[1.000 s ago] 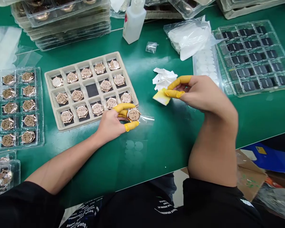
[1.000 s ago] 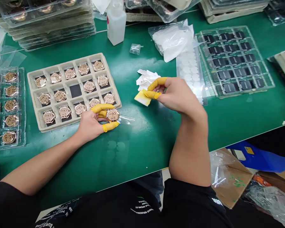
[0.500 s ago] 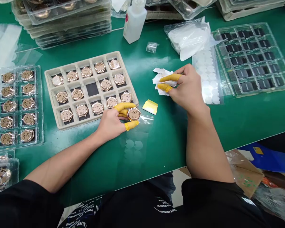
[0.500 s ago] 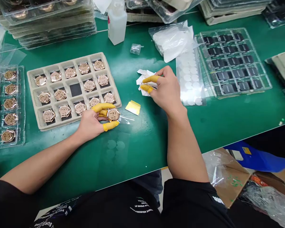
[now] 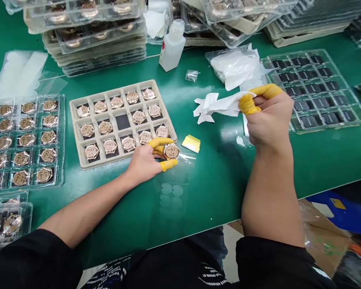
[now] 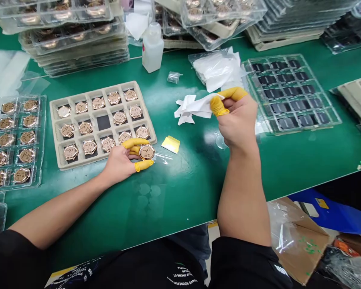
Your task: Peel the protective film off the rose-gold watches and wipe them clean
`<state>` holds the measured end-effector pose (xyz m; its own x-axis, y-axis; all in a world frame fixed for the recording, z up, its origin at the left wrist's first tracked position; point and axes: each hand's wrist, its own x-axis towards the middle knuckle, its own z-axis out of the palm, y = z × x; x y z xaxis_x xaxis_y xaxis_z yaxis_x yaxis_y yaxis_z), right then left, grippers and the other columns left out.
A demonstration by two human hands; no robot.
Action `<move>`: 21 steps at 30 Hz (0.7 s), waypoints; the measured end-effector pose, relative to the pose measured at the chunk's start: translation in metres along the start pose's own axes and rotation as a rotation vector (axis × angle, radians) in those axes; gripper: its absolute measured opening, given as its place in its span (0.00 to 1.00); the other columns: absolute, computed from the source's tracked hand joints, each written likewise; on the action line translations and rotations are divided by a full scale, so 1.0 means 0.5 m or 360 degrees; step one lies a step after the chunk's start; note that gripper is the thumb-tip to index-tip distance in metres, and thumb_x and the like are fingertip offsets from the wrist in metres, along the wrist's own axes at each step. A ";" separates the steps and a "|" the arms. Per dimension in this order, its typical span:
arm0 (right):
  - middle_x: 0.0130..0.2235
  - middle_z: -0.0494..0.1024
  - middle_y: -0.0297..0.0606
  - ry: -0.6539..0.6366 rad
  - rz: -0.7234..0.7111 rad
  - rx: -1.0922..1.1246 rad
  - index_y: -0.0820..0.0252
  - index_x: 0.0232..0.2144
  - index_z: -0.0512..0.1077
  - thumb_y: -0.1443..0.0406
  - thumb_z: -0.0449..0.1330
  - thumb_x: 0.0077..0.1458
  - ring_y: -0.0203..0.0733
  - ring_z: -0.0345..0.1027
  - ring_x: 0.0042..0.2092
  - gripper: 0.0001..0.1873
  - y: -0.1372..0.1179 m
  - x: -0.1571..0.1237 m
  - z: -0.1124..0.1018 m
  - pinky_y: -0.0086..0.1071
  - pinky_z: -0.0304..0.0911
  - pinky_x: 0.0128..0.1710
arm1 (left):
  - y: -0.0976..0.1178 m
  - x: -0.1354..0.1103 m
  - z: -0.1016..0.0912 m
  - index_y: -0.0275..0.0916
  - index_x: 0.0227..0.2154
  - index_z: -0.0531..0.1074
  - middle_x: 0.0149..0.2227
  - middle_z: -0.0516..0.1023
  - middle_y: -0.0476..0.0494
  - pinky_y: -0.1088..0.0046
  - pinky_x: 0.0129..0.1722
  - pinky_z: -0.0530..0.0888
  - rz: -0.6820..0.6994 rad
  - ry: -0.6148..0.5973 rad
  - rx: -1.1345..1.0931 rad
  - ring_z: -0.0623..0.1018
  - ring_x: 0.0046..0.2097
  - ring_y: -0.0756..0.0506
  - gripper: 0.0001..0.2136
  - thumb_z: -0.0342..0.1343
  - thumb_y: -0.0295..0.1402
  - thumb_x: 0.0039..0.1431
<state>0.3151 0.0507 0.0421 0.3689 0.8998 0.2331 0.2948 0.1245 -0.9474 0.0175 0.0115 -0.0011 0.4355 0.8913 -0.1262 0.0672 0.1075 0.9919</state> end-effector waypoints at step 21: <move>0.46 0.80 0.46 -0.0265 -0.0094 -0.1017 0.57 0.45 0.79 0.56 0.73 0.52 0.47 0.69 0.41 0.20 0.018 -0.009 0.009 0.43 0.66 0.44 | 0.006 -0.002 -0.001 0.40 0.52 0.79 0.38 0.87 0.46 0.70 0.46 0.86 -0.0021 0.0003 0.0021 0.86 0.38 0.48 0.26 0.73 0.32 0.47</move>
<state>0.3123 0.0499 0.0314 0.2098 0.9581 0.1950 0.7942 -0.0507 -0.6056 0.0171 0.0112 0.0018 0.4327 0.8908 -0.1389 0.0850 0.1131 0.9899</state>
